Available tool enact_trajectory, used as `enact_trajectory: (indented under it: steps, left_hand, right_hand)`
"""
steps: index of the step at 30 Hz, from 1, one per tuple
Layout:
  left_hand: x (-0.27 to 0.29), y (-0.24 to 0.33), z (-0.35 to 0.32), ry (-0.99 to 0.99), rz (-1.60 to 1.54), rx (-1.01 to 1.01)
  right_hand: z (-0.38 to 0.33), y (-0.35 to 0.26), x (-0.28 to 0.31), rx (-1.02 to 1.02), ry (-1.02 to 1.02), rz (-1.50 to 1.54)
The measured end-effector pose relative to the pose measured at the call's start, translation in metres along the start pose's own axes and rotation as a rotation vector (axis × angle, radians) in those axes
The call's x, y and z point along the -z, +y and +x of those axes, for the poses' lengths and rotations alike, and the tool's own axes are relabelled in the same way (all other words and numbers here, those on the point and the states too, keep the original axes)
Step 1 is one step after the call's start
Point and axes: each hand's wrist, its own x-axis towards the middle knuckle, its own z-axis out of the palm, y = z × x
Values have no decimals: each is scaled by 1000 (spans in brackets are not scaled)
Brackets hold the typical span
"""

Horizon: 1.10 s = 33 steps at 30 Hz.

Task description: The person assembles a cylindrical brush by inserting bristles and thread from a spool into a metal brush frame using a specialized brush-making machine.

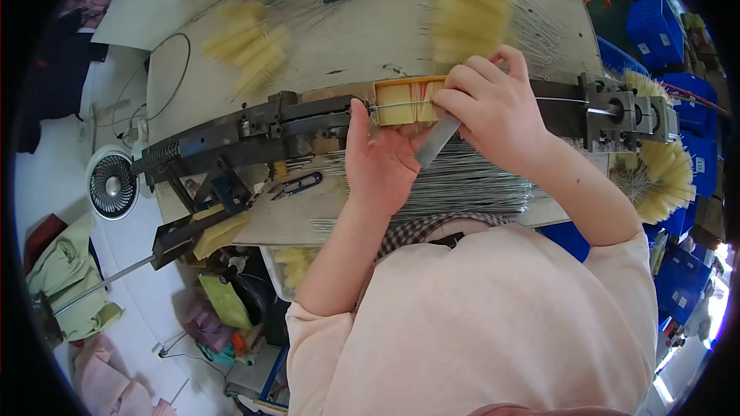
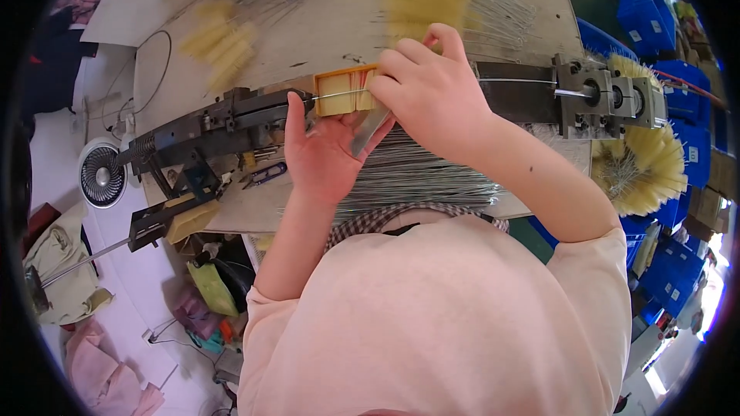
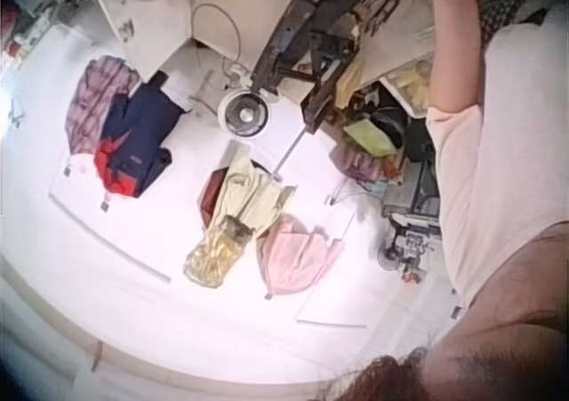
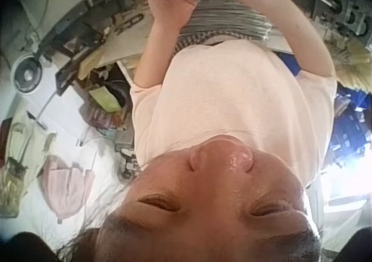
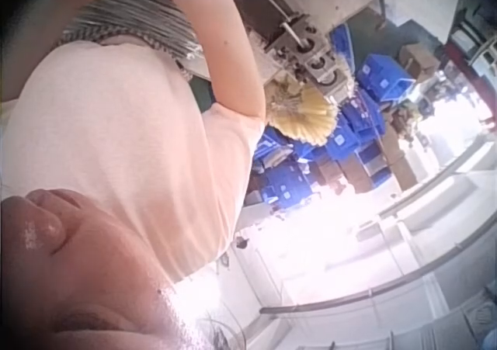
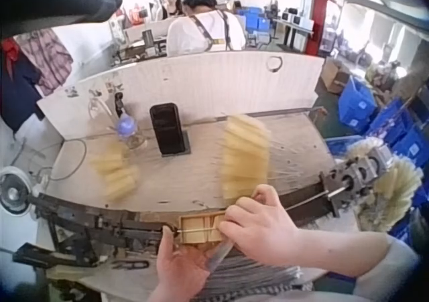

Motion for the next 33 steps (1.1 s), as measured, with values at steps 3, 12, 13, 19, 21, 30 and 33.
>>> enact_trajectory:
  steps: [3,12,13,19,21,30,33]
  left_hand:
    - [4,0,0,9,-55,20]
    - [2,0,-1,-26,-59,60]
    - [4,0,-1,-29,-38,46]
    - [8,-6,1,101,186,11]
    - [7,-8,2,127,287,14]
    - [2,-4,0,70,129,16]
    - [2,-2,0,68,97,3]
  right_hand:
    - [4,-2,4,6,80,85]
    - [-35,-2,54,-455,-414,540]
    - [-38,3,51,-455,-414,541]
    - [-31,10,57,-76,-7,291]
    - [-32,10,54,-50,-20,238]
    - [-28,2,21,74,-34,89]
    - [-17,7,14,-21,-38,17]
